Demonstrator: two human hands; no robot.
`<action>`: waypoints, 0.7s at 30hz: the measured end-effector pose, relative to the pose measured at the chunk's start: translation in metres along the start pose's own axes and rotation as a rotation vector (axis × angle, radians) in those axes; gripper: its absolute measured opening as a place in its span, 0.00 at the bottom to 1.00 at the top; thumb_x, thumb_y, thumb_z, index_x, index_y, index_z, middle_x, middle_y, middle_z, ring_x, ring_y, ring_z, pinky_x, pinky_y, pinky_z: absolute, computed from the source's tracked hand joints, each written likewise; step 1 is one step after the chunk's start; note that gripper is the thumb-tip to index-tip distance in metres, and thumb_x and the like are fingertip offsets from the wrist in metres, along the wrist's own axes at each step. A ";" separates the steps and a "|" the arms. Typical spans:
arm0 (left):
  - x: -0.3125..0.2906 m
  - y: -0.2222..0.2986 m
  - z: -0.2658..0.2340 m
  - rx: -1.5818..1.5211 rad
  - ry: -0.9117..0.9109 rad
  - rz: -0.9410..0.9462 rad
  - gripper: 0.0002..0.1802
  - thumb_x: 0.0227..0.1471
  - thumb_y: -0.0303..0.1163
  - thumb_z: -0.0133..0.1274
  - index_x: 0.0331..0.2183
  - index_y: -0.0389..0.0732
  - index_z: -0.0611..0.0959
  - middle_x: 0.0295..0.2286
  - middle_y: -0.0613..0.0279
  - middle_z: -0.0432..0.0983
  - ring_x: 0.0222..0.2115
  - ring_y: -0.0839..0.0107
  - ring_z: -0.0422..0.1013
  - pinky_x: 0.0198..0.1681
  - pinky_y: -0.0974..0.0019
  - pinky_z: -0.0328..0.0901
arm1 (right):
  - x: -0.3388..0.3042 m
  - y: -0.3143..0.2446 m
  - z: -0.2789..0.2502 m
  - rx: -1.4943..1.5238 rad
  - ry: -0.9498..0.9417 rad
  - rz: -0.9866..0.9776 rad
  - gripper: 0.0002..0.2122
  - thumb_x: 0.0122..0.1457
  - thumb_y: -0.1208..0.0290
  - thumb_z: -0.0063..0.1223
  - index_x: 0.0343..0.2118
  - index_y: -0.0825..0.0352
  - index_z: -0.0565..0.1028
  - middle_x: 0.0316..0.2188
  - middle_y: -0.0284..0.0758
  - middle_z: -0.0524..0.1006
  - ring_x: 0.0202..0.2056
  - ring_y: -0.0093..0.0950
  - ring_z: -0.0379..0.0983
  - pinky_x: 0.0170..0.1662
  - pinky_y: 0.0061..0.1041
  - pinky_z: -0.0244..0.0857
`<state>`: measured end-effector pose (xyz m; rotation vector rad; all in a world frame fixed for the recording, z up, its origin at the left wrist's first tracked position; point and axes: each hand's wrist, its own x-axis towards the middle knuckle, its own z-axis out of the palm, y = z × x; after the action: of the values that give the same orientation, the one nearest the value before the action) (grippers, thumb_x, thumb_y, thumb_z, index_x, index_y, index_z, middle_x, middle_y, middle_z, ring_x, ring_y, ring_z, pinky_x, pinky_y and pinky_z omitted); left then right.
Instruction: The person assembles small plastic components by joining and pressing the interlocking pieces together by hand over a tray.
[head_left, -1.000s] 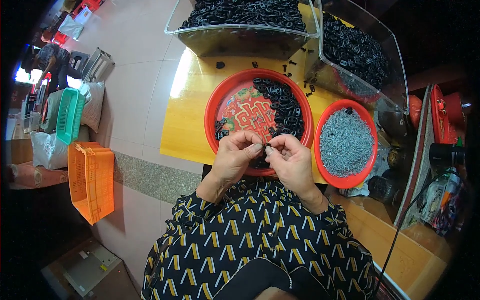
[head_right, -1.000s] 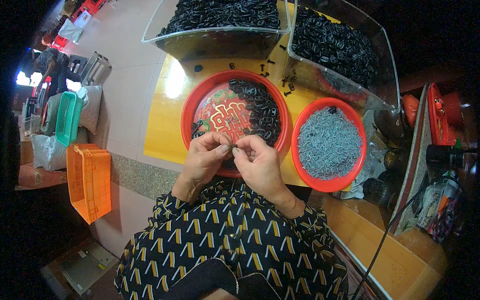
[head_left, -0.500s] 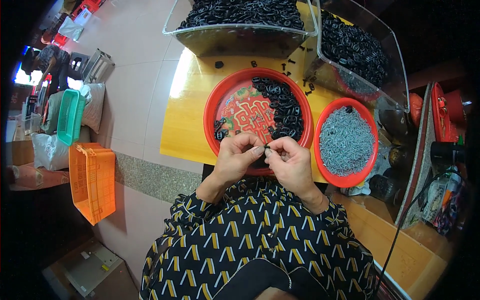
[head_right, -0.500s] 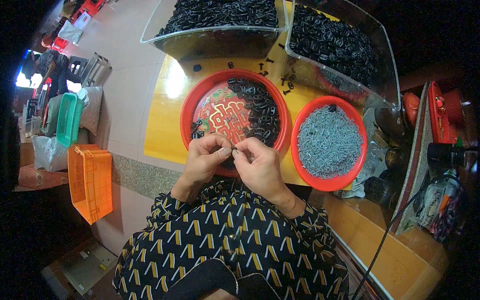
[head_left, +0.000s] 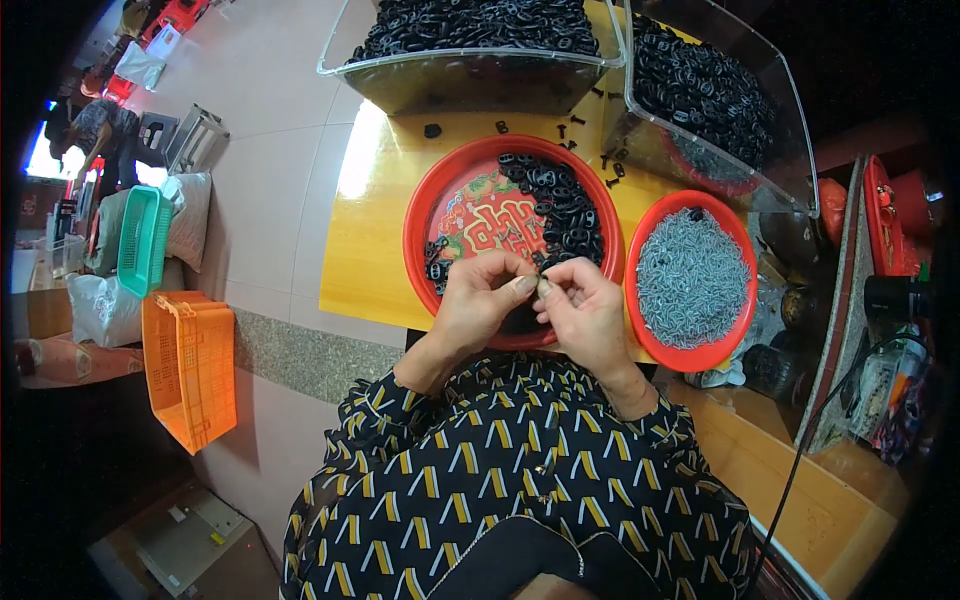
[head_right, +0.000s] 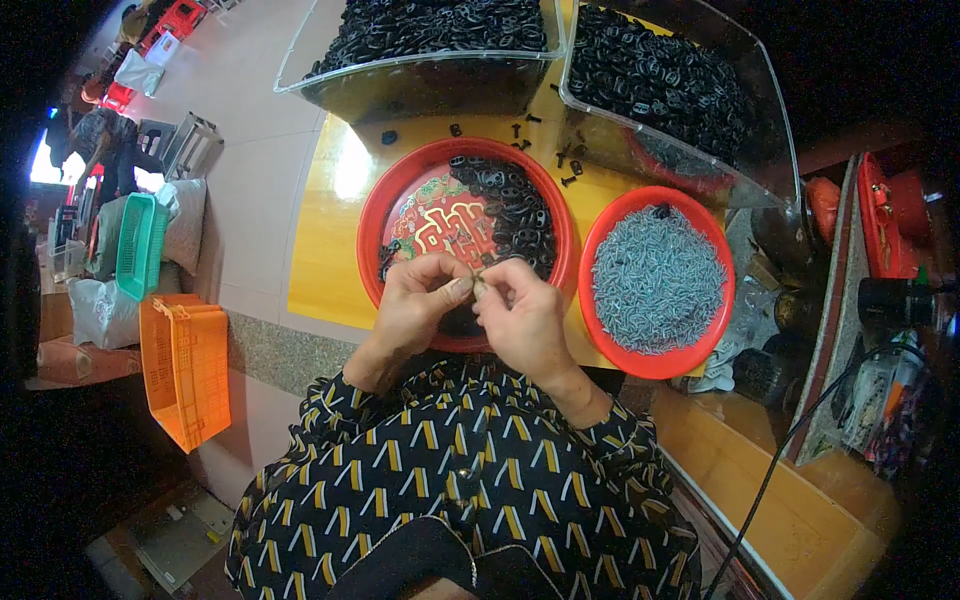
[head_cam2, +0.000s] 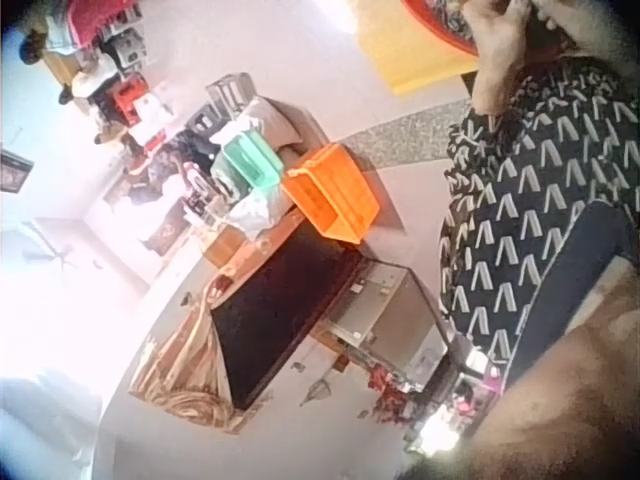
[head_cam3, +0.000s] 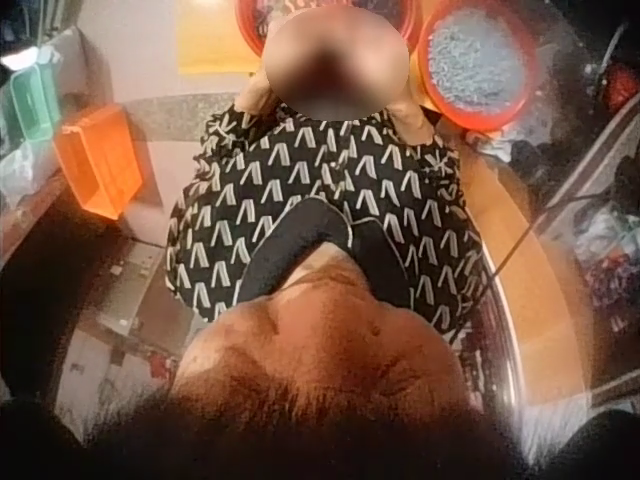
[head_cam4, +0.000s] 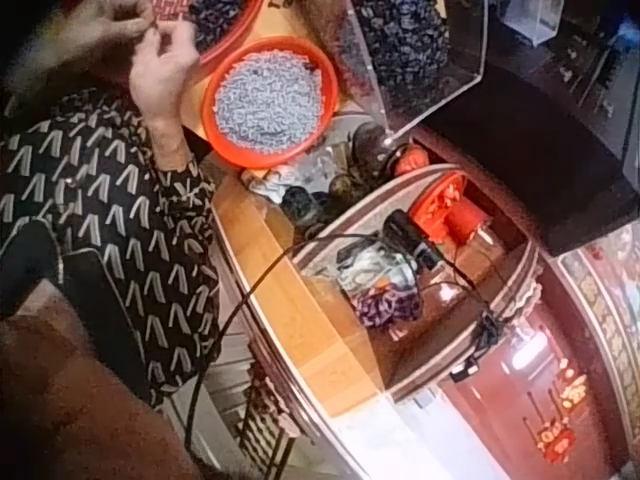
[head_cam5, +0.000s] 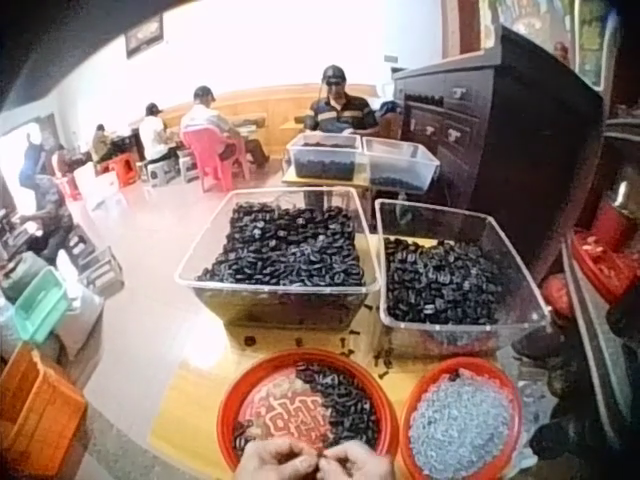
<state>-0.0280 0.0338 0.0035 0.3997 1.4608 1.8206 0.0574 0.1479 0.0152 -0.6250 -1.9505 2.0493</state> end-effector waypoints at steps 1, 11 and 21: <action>0.003 0.004 0.001 -0.051 -0.020 0.005 0.05 0.43 0.23 0.51 0.28 0.32 0.75 0.24 0.65 0.72 0.24 0.81 0.66 0.28 0.78 0.62 | 0.002 -0.002 -0.002 0.096 0.006 0.049 0.02 0.50 0.80 0.47 0.27 0.71 0.68 0.20 0.31 0.71 0.21 0.15 0.68 0.22 0.14 0.64; 0.076 0.018 0.000 1.158 -0.118 0.767 0.09 0.28 0.22 0.52 0.22 0.36 0.76 0.23 0.57 0.70 0.26 0.60 0.66 0.33 0.62 0.60 | 0.005 -0.004 -0.034 0.218 0.075 0.034 0.03 0.51 0.79 0.45 0.28 0.72 0.67 0.21 0.32 0.70 0.21 0.17 0.68 0.23 0.14 0.65; 0.086 0.023 0.015 1.673 -0.219 0.625 0.09 0.31 0.27 0.50 0.23 0.36 0.75 0.22 0.54 0.71 0.26 0.60 0.69 0.29 0.63 0.64 | 0.007 -0.002 -0.036 0.332 0.024 0.137 0.04 0.50 0.80 0.45 0.29 0.73 0.68 0.21 0.32 0.70 0.21 0.17 0.67 0.23 0.14 0.64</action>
<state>-0.0838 0.1040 0.0112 1.8917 2.5283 0.3637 0.0673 0.1830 0.0152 -0.7164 -1.5402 2.3639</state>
